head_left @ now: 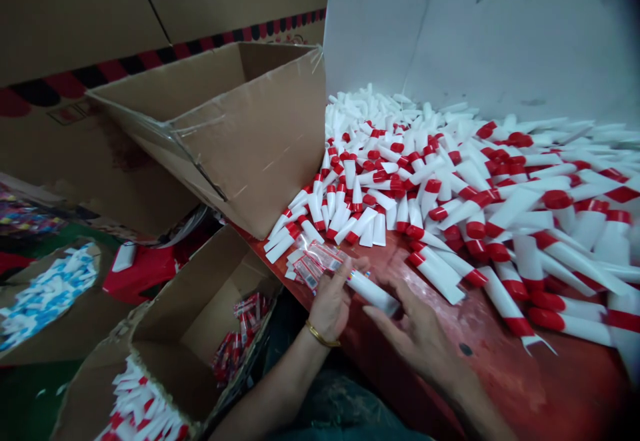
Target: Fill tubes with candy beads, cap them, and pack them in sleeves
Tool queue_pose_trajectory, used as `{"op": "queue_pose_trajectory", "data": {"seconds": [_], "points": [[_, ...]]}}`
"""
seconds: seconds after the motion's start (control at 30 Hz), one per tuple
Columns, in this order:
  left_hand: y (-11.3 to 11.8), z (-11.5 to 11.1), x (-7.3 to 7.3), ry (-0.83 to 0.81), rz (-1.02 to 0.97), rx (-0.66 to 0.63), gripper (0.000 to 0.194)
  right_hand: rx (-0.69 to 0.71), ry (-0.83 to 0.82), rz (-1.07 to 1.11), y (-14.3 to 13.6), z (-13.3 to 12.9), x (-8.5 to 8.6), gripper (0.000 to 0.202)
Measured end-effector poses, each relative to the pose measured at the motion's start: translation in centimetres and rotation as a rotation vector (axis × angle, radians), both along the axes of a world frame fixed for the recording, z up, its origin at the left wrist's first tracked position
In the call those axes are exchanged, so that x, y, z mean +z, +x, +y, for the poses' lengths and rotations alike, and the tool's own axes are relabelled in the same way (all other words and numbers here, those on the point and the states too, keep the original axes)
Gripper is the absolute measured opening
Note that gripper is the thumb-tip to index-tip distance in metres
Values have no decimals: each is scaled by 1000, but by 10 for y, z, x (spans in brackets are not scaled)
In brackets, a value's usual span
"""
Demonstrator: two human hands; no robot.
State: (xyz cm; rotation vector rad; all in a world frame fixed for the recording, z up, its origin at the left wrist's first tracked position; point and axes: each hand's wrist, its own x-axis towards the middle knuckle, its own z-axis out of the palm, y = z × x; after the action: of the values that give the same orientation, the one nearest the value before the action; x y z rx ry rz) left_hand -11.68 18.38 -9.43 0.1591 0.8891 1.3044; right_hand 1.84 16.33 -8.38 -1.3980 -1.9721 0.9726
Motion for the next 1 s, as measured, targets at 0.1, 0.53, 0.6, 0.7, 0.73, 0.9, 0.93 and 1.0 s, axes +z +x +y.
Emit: {"op": "queue_pose_trajectory", "data": {"seconds": [0.1, 0.53, 0.6, 0.7, 0.73, 0.9, 0.93, 1.0], "points": [[2, -2, -5, -11, 27, 36, 39, 15, -46, -34, 9, -6, -5, 29], [8, -12, -13, 143, 138, 28, 42, 33, -41, 181, -1, -3, -31, 27], [9, -12, -13, 144, 117, 8, 42, 25, -16, 172, -1, -4, -32, 26], [12, -16, -13, 158, 126, -37, 40, -10, 28, 168, -2, -4, -33, 26], [12, -17, -14, 166, 138, -51, 39, -16, 34, 170, -3, -4, -32, 27], [9, -19, -20, 138, 204, -104, 43, -42, -69, 194, -9, -4, -34, 29], [8, -19, -21, 131, 218, -110, 45, -46, -99, 198, -10, -5, -34, 30], [7, -17, -21, 131, 251, -107, 46, -55, -147, 207, -14, -8, -34, 31]]}}
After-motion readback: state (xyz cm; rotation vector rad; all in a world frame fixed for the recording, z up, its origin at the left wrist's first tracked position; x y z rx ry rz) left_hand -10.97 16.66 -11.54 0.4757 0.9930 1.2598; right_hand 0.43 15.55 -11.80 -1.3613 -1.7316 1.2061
